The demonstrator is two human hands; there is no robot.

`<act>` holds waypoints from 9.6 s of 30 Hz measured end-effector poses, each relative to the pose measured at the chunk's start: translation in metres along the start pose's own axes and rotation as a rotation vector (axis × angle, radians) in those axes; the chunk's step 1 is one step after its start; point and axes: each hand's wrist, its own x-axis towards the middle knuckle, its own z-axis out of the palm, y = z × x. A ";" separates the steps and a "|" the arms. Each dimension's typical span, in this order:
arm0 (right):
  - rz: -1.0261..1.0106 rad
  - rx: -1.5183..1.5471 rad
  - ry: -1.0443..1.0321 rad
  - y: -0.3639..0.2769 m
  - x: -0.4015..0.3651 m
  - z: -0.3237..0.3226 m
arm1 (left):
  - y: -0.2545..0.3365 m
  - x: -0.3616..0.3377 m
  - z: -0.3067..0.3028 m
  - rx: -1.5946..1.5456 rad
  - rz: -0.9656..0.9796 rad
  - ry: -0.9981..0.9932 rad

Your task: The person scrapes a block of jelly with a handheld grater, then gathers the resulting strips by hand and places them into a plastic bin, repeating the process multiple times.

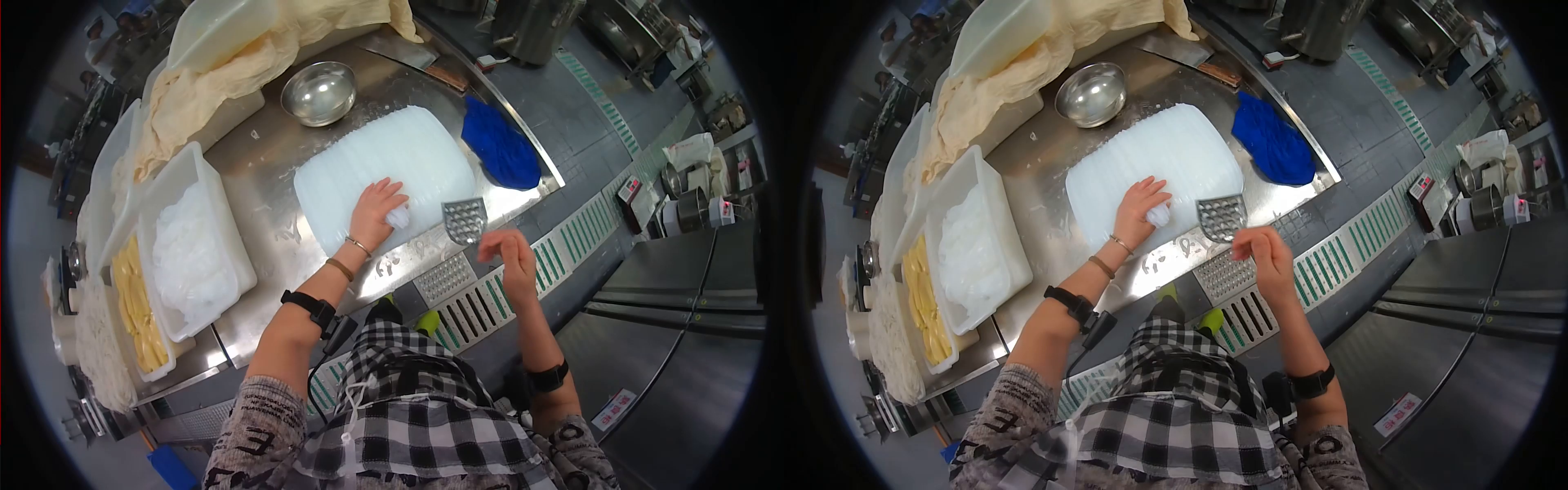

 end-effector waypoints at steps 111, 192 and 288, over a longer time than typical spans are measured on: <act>0.191 0.083 0.326 0.012 -0.047 -0.040 | -0.024 0.009 -0.114 -0.335 -0.453 -0.146; 0.122 -0.216 -0.053 0.002 0.017 0.043 | -0.041 -0.125 -0.230 -0.319 -0.917 0.351; 0.265 -0.171 -0.368 0.064 0.193 -0.041 | 0.106 0.047 0.084 -0.301 -0.173 -0.296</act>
